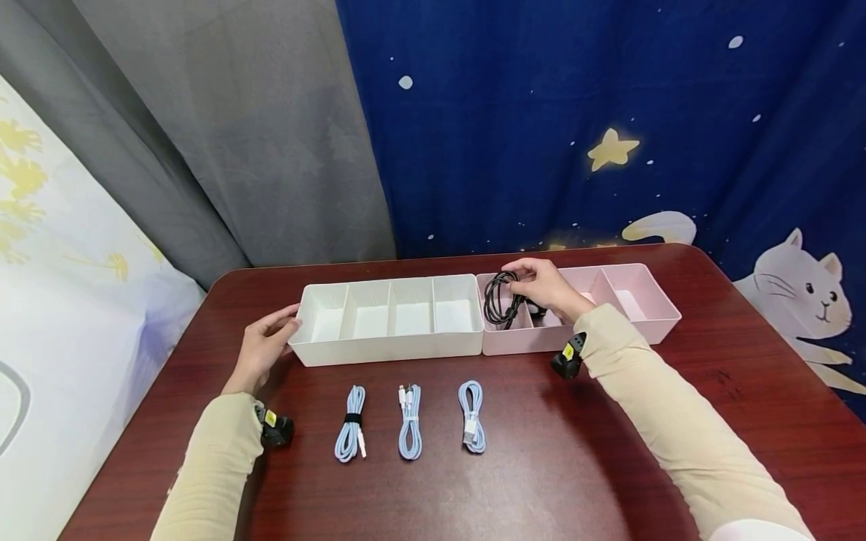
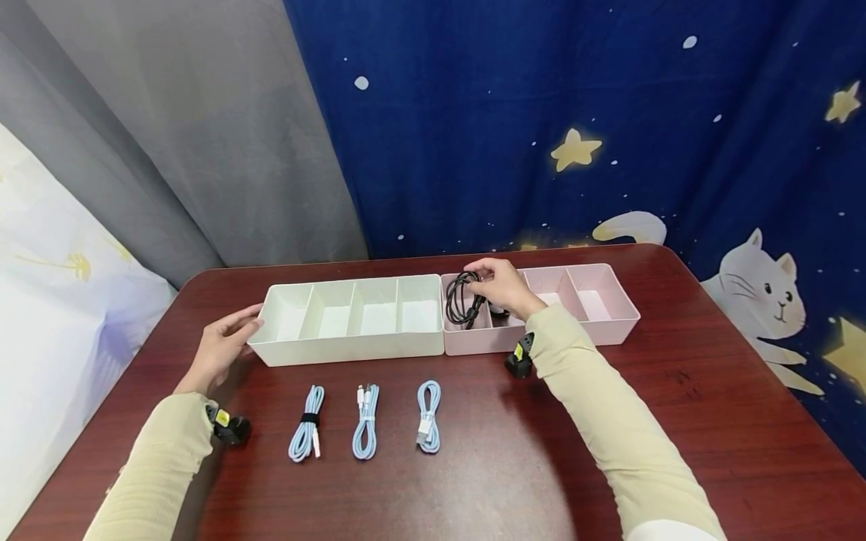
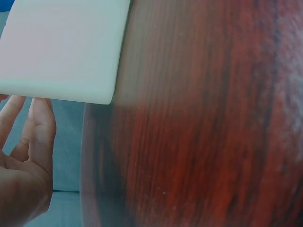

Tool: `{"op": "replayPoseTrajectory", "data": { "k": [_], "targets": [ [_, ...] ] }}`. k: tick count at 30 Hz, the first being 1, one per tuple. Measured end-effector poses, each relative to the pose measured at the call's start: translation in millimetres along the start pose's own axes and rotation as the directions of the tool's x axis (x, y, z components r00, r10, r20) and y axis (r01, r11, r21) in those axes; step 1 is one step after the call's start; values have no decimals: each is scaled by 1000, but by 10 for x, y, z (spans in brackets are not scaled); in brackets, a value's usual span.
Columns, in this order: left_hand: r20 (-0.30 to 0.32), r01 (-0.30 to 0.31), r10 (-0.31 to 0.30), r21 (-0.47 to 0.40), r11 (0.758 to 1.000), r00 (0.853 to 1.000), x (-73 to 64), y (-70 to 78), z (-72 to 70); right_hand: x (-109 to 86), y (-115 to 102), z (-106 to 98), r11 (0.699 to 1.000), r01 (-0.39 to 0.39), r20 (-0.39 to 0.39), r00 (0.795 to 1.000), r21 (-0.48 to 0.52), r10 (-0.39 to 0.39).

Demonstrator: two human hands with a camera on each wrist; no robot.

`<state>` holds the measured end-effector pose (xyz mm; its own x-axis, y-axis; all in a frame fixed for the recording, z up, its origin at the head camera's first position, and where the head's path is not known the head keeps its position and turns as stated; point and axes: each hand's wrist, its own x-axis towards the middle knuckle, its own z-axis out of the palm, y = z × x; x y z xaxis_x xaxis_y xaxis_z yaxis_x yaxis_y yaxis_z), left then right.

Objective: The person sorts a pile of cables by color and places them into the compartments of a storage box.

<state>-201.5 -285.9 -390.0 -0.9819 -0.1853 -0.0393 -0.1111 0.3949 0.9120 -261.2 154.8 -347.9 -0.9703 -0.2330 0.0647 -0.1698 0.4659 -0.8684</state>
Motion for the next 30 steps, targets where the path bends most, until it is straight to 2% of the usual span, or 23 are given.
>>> {"op": "replayPoseTrajectory", "data": {
  "k": [21, 30],
  "targets": [
    [4, -1, 1, -35, 999, 1000, 7, -14, 3, -26, -16, 41, 990, 83, 22, 996, -116, -81],
    [-6, 11, -10, 8, 1000, 1000, 3, -24, 15, -26, -30, 56, 989, 84, 26, 996, -124, -81]
  ]
}}
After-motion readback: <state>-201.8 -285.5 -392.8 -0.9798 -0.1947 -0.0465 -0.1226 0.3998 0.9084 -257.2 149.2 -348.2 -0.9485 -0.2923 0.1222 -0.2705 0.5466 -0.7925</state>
